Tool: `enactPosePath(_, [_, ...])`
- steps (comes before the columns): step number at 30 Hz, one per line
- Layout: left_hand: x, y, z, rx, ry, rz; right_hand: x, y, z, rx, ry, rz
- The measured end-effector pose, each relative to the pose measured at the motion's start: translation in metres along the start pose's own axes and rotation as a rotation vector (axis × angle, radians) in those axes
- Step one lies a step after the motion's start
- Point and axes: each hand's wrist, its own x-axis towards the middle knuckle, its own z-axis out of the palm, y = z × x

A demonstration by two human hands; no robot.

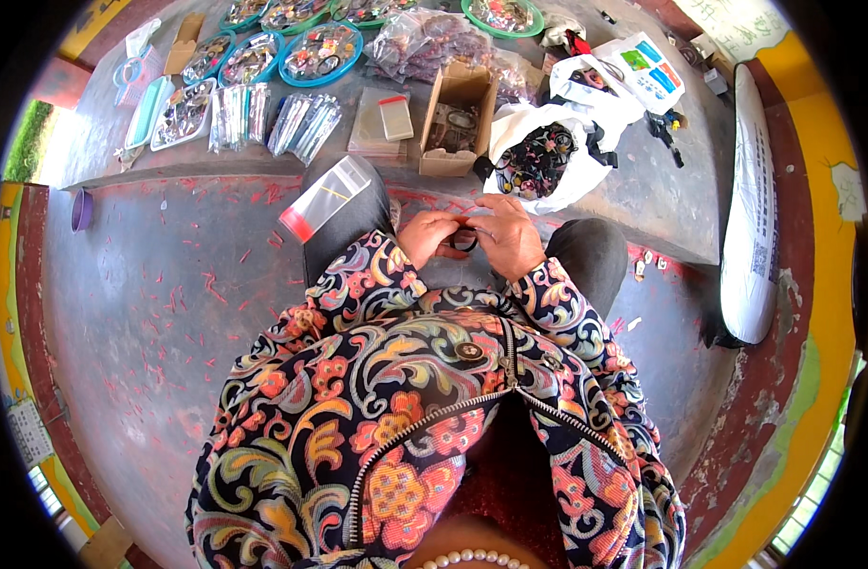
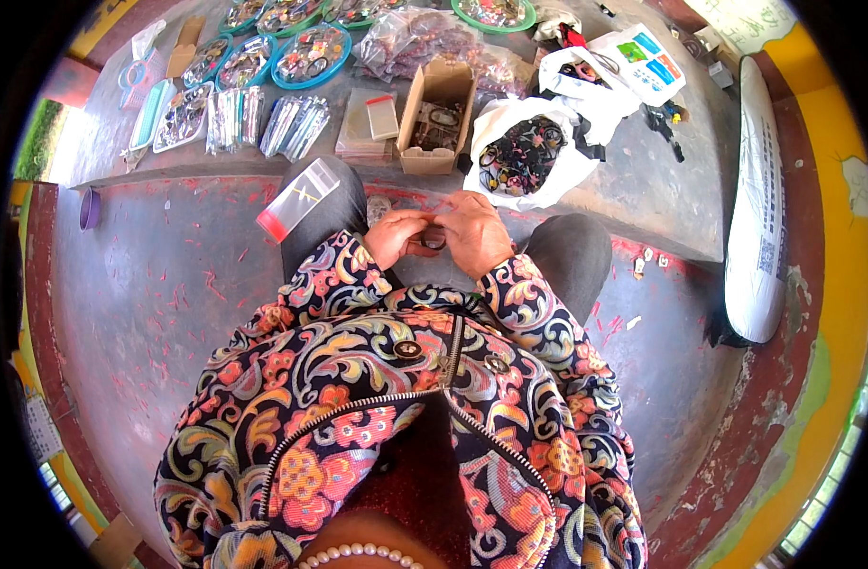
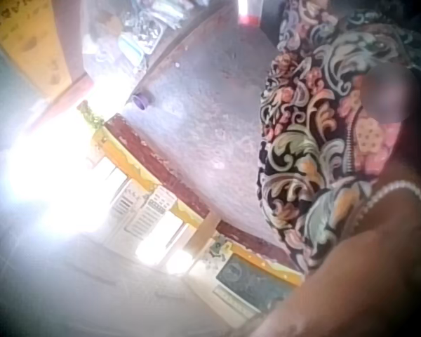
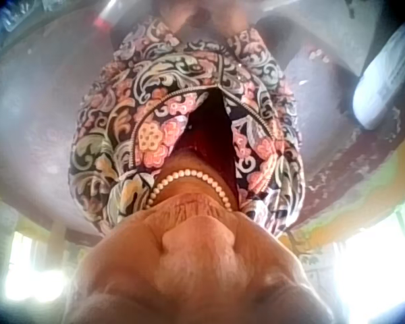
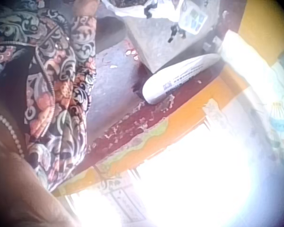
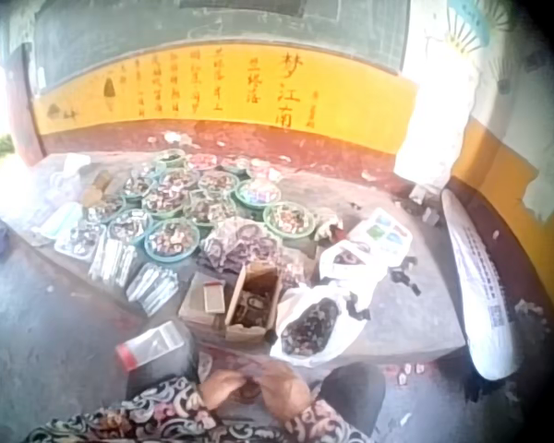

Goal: The person sits on the floor and assembles small keychains by hand. They pick up small metal charms and plastic rings, link them together, and place the finished items into a small plastic bag. The workspace is cluttered with trays of components and packaging materials.

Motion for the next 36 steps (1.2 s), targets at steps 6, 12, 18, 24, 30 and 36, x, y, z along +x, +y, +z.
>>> enactPosePath(6, [-0.004, 0.01, 0.006, -0.142, -0.031, -0.006, 0.001, -0.004, -0.002, -0.005, 0.065, -0.05])
enactPosePath(12, [-0.006, 0.007, 0.003, -0.162, -0.048, 0.005, 0.001, 0.0, -0.001, -0.005, 0.04, -0.086])
enactPosePath(18, [-0.005, 0.006, 0.003, -0.138, -0.038, 0.003, 0.002, -0.003, -0.003, -0.039, -0.019, -0.08])
enactPosePath(24, [-0.006, 0.006, 0.003, -0.124, -0.036, 0.003, 0.0, -0.002, 0.0, 0.035, -0.073, -0.021])
enactPosePath(30, [-0.006, 0.005, 0.003, -0.132, -0.039, 0.013, -0.002, 0.003, 0.001, 0.132, -0.182, -0.016])
enactPosePath(36, [-0.004, 0.006, 0.001, -0.204, -0.05, 0.018, -0.004, 0.005, 0.007, 0.213, -0.162, 0.08])
